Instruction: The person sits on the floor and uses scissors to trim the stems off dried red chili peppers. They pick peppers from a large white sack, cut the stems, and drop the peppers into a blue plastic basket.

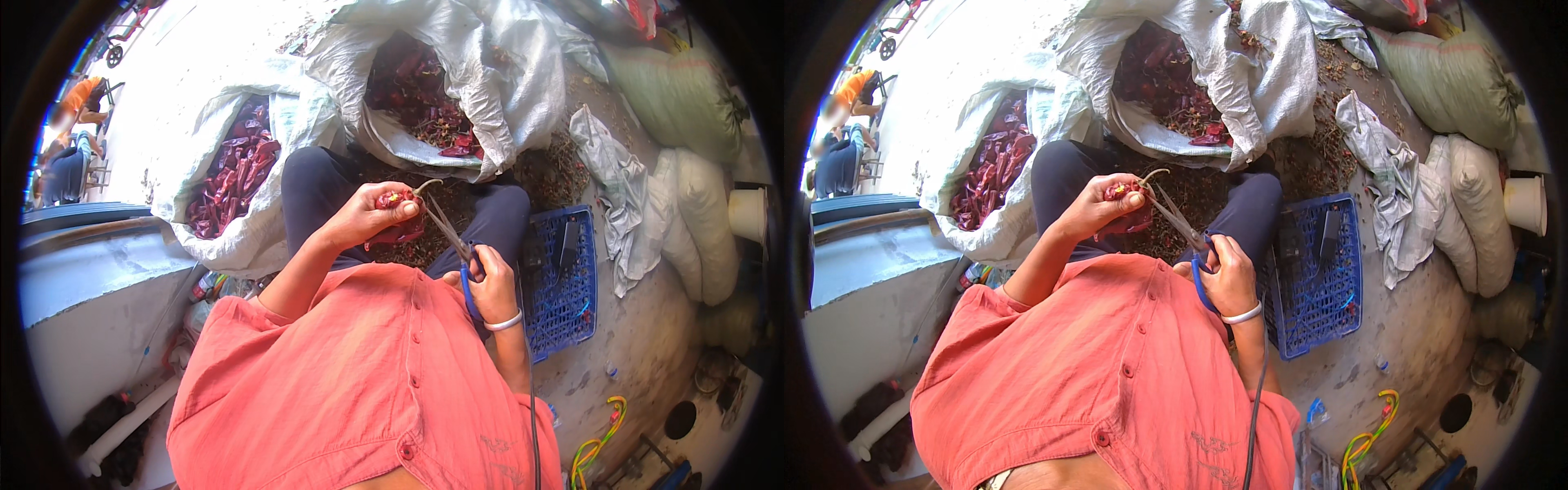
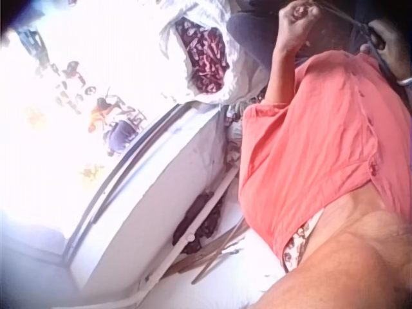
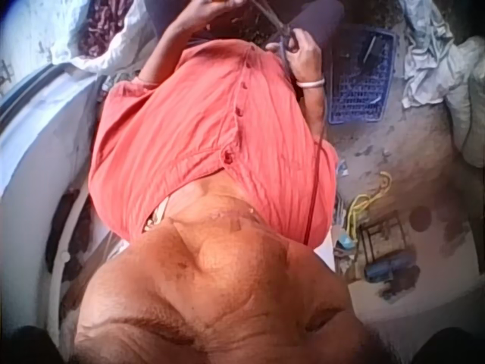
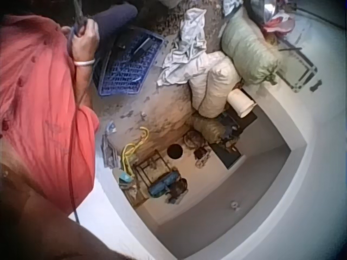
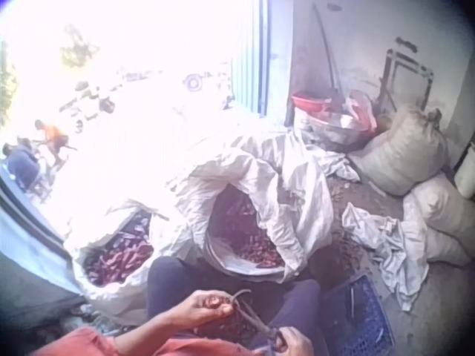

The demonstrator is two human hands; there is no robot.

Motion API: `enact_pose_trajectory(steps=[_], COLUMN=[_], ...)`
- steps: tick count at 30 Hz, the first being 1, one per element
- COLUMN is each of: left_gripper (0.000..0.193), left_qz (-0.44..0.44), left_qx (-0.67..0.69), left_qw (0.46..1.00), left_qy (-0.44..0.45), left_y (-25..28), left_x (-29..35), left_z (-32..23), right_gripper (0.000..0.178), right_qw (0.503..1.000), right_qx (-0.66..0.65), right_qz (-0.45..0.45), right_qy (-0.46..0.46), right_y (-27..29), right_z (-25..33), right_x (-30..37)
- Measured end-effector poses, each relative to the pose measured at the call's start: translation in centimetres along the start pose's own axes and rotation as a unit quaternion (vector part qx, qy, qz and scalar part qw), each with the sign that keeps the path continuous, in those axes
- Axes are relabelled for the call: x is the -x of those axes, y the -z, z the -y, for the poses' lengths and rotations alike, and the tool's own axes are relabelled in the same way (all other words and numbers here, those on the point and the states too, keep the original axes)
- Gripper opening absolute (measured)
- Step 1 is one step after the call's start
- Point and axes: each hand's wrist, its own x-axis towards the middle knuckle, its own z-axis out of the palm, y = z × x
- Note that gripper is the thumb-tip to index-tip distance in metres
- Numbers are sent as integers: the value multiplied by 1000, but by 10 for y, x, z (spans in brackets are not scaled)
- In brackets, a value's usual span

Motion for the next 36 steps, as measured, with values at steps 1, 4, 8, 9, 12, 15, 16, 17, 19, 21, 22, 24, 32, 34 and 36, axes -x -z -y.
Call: enact_pose_trajectory(steps=[1, 4, 8, 9, 12, 15, 16, 17, 19, 21, 22, 24, 32, 34, 36], left_gripper=[22, 17, 13, 13, 13, 16, 18, 18, 19, 19, 19, 15, 19, 20, 21], left_qz=[3, 14, 24, 25, 36, 45, 48, 43, 29, 40, 45, 63, 69, 60, 42], left_qx=[2, -17, -51, -54, -22, 2, 5, -12, -47, -72, -84, -73, -25, -40, -112], left_qw=[1000, 999, 998, 998, 999, 999, 998, 999, 998, 996, 995, 995, 995, 995, 992], left_qy=[-9, -32, -10, 0, 22, 27, 26, 11, -20, -14, -10, 5, 74, 76, 31], left_y=[0, -1, -2, 0, -1, -1, -1, -1, -2, -1, -1, -3, -2, -1, 5], left_x=[-1, -4, 1, 1, 2, 3, 3, 2, 1, 0, 1, 2, -1, -3, 1], left_z=[5, 13, 1, 2, -5, -5, -3, -3, -1, -1, 0, -2, 3, 9, 13], right_gripper=[54, 52, 50, 50, 55, 67, 65, 63, 62, 62, 62, 60, 46, 46, 40], right_qw=[1000, 998, 999, 992, 869, 715, 718, 722, 774, 926, 971, 990, 994, 987, 944], right_qx=[13, 47, 30, -88, -393, -557, -564, -570, -526, -318, -202, -98, -99, -146, -300], right_qz=[2, 3, 30, 87, 242, 344, 332, 319, 266, 177, 127, 100, 48, 66, 97], right_qy=[12, 34, 30, -27, -179, -243, -237, -230, -230, -96, -25, 2, -13, -32, -95], right_y=[1, 2, 1, -2, -6, -6, -10, -15, -22, -23, -23, -14, -38, -47, -52], right_z=[4, 13, 8, 5, 1, 1, 1, 1, -2, -5, -4, 0, -8, -18, -24], right_x=[-2, -7, -7, -5, 2, 5, 6, 7, 7, 3, 0, -5, 2, 4, 6])
